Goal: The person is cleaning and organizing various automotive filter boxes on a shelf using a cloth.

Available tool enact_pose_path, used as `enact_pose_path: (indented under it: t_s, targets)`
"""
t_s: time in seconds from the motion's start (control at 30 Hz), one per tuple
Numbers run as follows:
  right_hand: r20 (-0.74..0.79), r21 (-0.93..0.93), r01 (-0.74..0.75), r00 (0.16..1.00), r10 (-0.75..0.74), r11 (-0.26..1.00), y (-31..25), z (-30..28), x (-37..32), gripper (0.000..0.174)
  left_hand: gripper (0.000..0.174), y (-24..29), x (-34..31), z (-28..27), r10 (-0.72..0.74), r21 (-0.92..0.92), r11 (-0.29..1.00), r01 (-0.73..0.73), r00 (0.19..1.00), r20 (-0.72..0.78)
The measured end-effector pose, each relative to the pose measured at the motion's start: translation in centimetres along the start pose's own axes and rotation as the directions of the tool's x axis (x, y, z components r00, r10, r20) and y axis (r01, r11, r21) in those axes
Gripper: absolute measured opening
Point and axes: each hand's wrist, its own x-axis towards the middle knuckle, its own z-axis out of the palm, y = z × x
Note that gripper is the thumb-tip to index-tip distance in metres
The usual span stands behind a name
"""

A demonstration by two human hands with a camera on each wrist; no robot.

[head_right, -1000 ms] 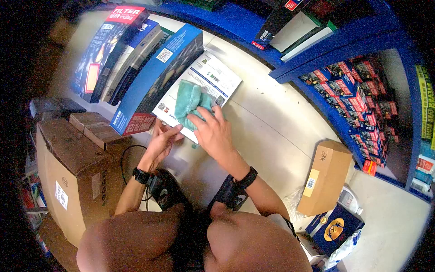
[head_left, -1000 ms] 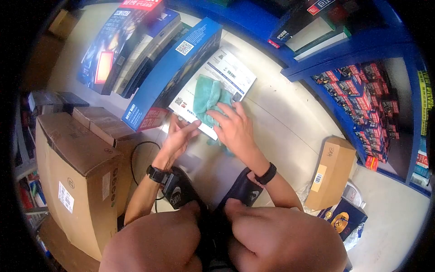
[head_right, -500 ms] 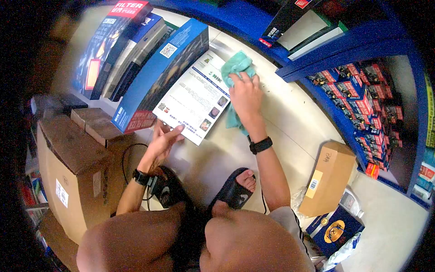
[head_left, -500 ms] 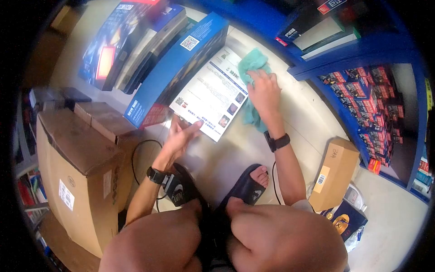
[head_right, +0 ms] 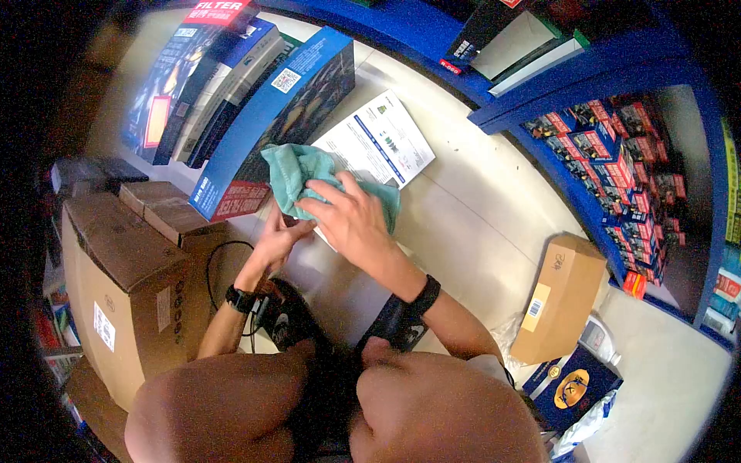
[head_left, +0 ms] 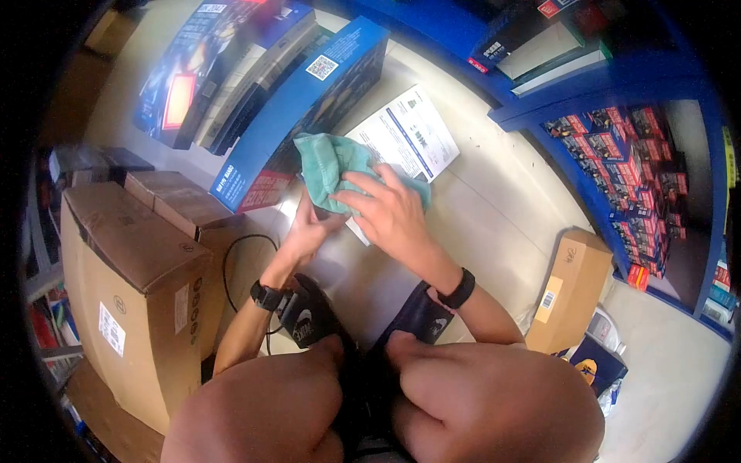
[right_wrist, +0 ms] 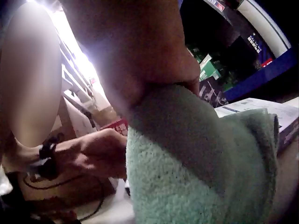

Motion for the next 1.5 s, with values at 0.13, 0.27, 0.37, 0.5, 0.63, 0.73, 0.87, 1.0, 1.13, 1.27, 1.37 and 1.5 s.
enact_pose_path:
  t_s: [0.13, 0.27, 0.37, 0.5, 0.63, 0.73, 0.87, 1.0, 1.13, 1.27, 1.37, 1.5]
  targets:
    - [0.037, 0.038, -0.065, 0.997, 0.064, 0.997, 1.5, 0.5, 1.0, 0.043, 0.081, -0.2, 0.5, -0.8, -0.14, 0.096, 0.986, 0.138, 0.99, 0.017]
    - [-0.088, -0.087, -0.231, 0.971, 0.223, 0.969, 6.8, 0.3, 2.2, 0.045, 0.087, 0.3, -0.5, -0.2, -0.122, -0.012, 0.992, 0.122, 0.992, 0.005]
    - [-0.104, -0.165, -0.319, 0.947, 0.305, 0.933, 12.3, -0.8, 2.8, 0.045, 0.089, 0.3, -1.0, 0.0, -0.149, -0.088, 0.985, 0.151, 0.988, 0.028]
    - [-0.106, -0.238, -0.41, 0.912, 0.396, 0.88, 14.2, -1.1, 3.7, 0.045, 0.086, 1.6, -0.6, 0.2, -0.189, -0.064, 0.98, 0.19, 0.982, 0.016]
    - [-0.099, -0.261, -0.388, 0.922, 0.375, 0.884, 10.5, -1.1, 3.7, 0.045, 0.093, 2.5, -0.3, 0.1, -0.177, -0.064, 0.981, 0.181, 0.983, 0.055]
    - [-0.017, -0.207, -0.309, 0.95, 0.313, 0.928, 6.3, -1.1, 3.4, 0.046, 0.091, 2.8, -0.4, 0.3, -0.125, -0.072, 0.989, 0.131, 0.989, 0.077]
    - [0.098, -0.091, -0.121, 0.987, 0.13, 0.988, 0.5, -0.1, 3.0, 0.058, 0.088, 1.7, -0.2, 0.1, -0.135, -0.032, 0.99, 0.138, 0.988, 0.068]
    - [0.053, -0.113, -0.102, 0.993, 0.109, 0.988, -0.9, 0.6, 3.1, 0.056, 0.085, 1.0, -0.2, -0.2, -0.093, 0.138, 0.987, 0.081, 0.992, 0.084]
    - [-0.074, -0.187, -0.272, 0.962, 0.263, 0.944, 3.4, -0.1, 4.1, 0.052, 0.084, 2.3, -0.6, 0.7, -0.142, 0.091, 0.987, 0.132, 0.984, 0.108]
    - [-0.095, -0.247, -0.396, 0.918, 0.384, 0.885, 9.0, -1.1, 3.4, 0.051, 0.084, 1.9, -0.5, 0.4, -0.13, 0.057, 0.991, 0.124, 0.985, 0.116]
    - [-0.185, -0.296, -0.439, 0.898, 0.4, 0.849, 12.7, -1.2, 3.0, 0.045, 0.084, 2.3, -0.6, 0.5, -0.149, 0.048, 0.988, 0.145, 0.983, 0.111]
    - [-0.266, -0.325, -0.527, 0.848, 0.458, 0.786, 14.5, -2.4, 2.9, 0.047, 0.087, 3.3, -0.3, 0.7, -0.098, 0.061, 0.994, 0.09, 0.985, 0.145]
